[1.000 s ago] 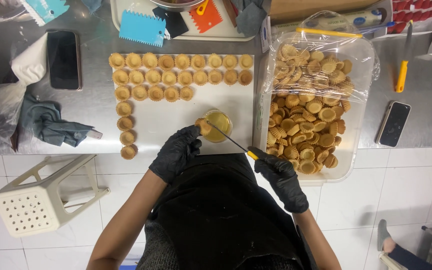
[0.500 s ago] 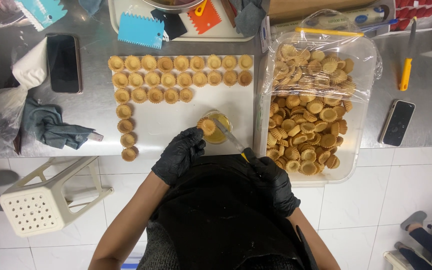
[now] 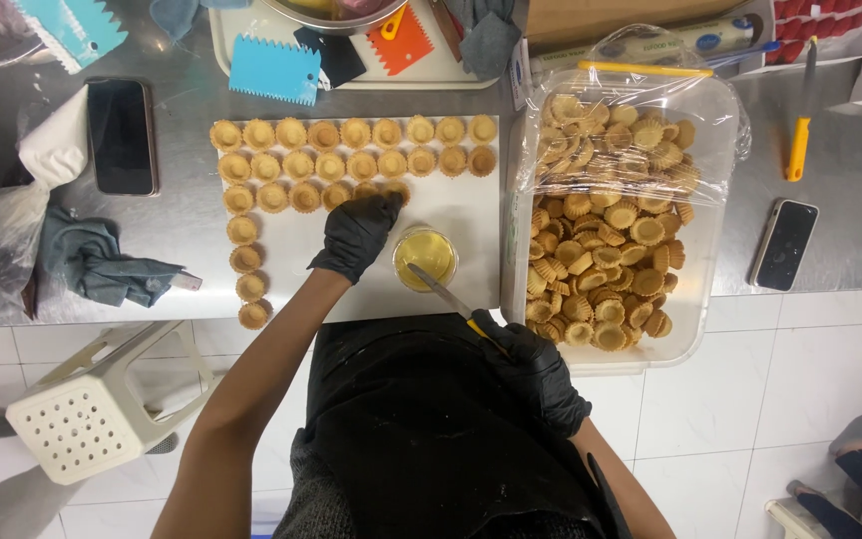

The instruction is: Coat the interior of tart shells with a liquid glaze using a small offset spatula and arrange them on the workstation.

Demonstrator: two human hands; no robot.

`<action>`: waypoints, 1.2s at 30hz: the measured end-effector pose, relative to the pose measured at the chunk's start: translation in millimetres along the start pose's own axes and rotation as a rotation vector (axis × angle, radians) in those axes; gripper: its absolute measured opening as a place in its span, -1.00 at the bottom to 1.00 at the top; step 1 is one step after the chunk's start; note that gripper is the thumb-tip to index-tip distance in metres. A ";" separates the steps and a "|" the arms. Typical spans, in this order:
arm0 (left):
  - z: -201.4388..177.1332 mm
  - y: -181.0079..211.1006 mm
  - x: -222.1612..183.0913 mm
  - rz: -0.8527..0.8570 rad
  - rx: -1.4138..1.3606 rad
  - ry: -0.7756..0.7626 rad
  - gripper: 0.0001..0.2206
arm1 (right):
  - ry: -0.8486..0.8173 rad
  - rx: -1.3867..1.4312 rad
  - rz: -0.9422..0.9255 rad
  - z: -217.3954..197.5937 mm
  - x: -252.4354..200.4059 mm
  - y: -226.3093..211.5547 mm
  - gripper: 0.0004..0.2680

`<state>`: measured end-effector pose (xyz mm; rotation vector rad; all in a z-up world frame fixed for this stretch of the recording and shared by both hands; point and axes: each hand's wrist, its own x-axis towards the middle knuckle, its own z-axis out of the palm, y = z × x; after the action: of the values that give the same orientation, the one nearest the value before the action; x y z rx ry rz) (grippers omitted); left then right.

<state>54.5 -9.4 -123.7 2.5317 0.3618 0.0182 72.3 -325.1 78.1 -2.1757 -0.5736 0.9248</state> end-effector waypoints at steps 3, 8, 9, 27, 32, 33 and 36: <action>8.5 -6.4 1.7 0.063 0.137 -0.021 -0.79 | 0.032 0.035 -0.086 10.8 -5.1 33.9 -0.63; -3.5 -10.9 5.6 0.276 0.313 -0.027 -0.74 | 0.032 0.062 -0.062 23.4 -13.0 72.3 -0.73; -14.3 -2.6 10.0 0.326 0.325 -0.021 -0.70 | 0.012 0.037 -0.031 21.4 -13.2 68.4 -0.67; 87.1 251.8 106.6 0.518 -0.070 -0.452 -0.85 | 0.007 0.283 0.173 47.3 -26.4 111.2 -0.79; 96.9 254.4 116.8 0.514 -0.090 -0.519 -0.86 | 0.045 0.383 0.000 25.0 -20.6 60.0 -0.68; 97.5 254.2 120.2 0.510 -0.096 -0.528 -0.85 | 0.044 0.444 -0.046 26.6 -19.2 64.5 -0.69; 98.3 249.8 124.4 0.486 -0.115 -0.556 -0.84 | 0.053 0.302 -0.064 45.7 -19.2 107.7 -0.70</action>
<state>246.4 -229.6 -76.9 2.3251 -0.4590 -0.4523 38.8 -388.8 -16.1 -1.8948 -0.4435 0.8565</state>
